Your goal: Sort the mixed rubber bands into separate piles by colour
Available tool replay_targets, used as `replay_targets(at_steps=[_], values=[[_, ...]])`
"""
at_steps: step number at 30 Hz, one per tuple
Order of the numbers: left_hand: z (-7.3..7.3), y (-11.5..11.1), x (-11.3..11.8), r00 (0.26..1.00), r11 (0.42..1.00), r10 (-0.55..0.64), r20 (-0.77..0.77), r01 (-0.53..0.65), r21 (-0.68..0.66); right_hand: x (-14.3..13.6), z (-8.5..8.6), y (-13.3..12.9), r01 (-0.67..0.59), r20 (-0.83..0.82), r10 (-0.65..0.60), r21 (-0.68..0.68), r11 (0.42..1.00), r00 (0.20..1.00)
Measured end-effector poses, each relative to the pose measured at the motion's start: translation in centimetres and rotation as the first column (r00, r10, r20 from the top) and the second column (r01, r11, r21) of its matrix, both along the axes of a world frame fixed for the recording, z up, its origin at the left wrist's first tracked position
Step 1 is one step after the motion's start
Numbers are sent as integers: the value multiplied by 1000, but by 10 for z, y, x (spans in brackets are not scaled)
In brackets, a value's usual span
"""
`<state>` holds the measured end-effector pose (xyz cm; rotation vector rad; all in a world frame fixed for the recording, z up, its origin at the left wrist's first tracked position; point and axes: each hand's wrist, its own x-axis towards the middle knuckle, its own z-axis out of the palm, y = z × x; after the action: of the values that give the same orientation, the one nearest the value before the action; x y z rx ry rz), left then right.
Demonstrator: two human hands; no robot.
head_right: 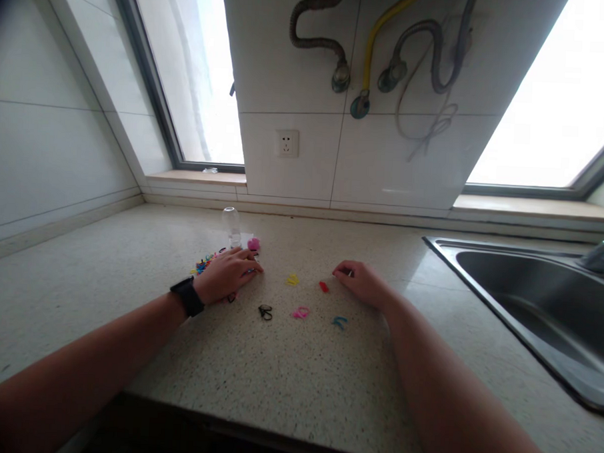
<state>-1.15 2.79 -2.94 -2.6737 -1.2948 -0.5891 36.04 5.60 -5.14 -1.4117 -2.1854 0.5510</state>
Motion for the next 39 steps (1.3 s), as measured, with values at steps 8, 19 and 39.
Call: replay_targets(at_steps=[8,19,39], values=[[3,0,1,997,1000,-4,73,6,-20,-1,2,-1,0,13,0,12,1000,1000],[11,-9,26,957,997,14,290,9,-76,-2,2,-1,1,33,-2,21,1000,999],[-4,-19,60,966,979,-120,228,154,-134,-9,10,-7,39,138,-45,45,998,989]])
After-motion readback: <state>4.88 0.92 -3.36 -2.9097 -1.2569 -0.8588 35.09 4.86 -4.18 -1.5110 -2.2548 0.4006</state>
